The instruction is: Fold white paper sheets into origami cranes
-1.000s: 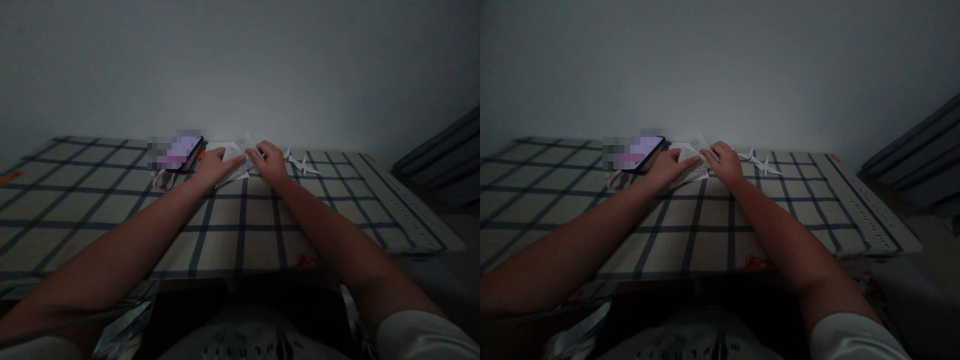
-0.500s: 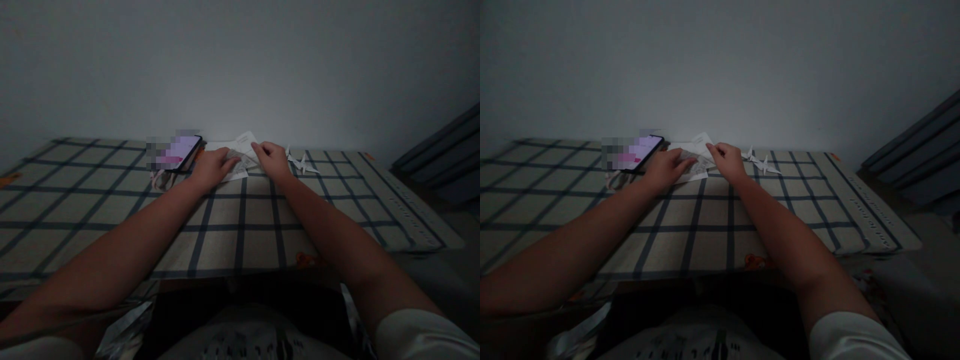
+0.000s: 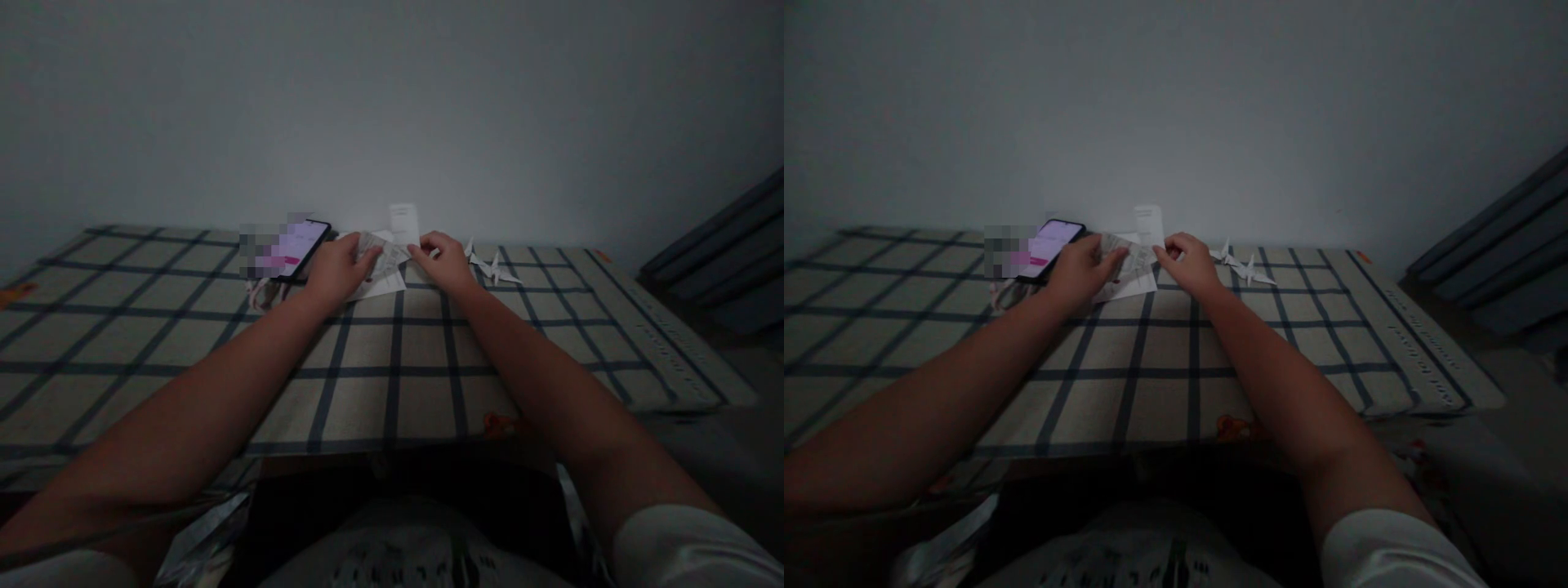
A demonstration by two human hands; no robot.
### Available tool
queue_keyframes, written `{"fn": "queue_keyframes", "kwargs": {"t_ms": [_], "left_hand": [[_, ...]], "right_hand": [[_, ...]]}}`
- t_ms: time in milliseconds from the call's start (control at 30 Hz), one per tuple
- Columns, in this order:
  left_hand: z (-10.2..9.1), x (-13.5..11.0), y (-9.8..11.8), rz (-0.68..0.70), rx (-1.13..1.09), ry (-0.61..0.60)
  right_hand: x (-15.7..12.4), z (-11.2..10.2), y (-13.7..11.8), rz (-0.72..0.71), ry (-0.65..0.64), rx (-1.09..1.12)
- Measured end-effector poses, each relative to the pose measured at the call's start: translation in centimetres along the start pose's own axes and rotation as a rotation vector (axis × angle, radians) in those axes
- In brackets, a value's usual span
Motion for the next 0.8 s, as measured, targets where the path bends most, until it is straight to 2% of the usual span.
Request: {"fn": "queue_keyframes", "kwargs": {"t_ms": [167, 300, 467, 667, 800], "left_hand": [[0.1, -0.1, 0.1, 0.005, -0.001, -0.057], [0.2, 0.1, -0.1, 0.051, -0.034, -0.1], [0.0, 0.3, -0.1, 0.111, -0.031, -0.077], [-0.5, 0.1, 0.3, 0.114, -0.078, -0.081], [-0.4, 0.3, 0.1, 0.092, -0.07, -0.08]], "right_hand": [[-0.1, -0.2, 0.7, 0.03, 0.027, 0.016], [-0.1, -0.2, 1.2, 0.116, 0.015, 0.059], [-0.1, -0.3, 1.4, 0.256, 0.044, 0.141], [-0.2, -0.2, 2.0, 0.328, 0.106, 0.187], [-0.4, -0.1, 1.8, 0.325, 0.029, 0.193]]}}
Point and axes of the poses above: each hand's wrist, its own x-axis towards the middle knuckle, its own z-axis out of the palm, y = z × x, the point moved 4 cm from there along x, towards the middle knuckle, and after that the axes turned 11 degrees about -z, right-handed, at the moved point
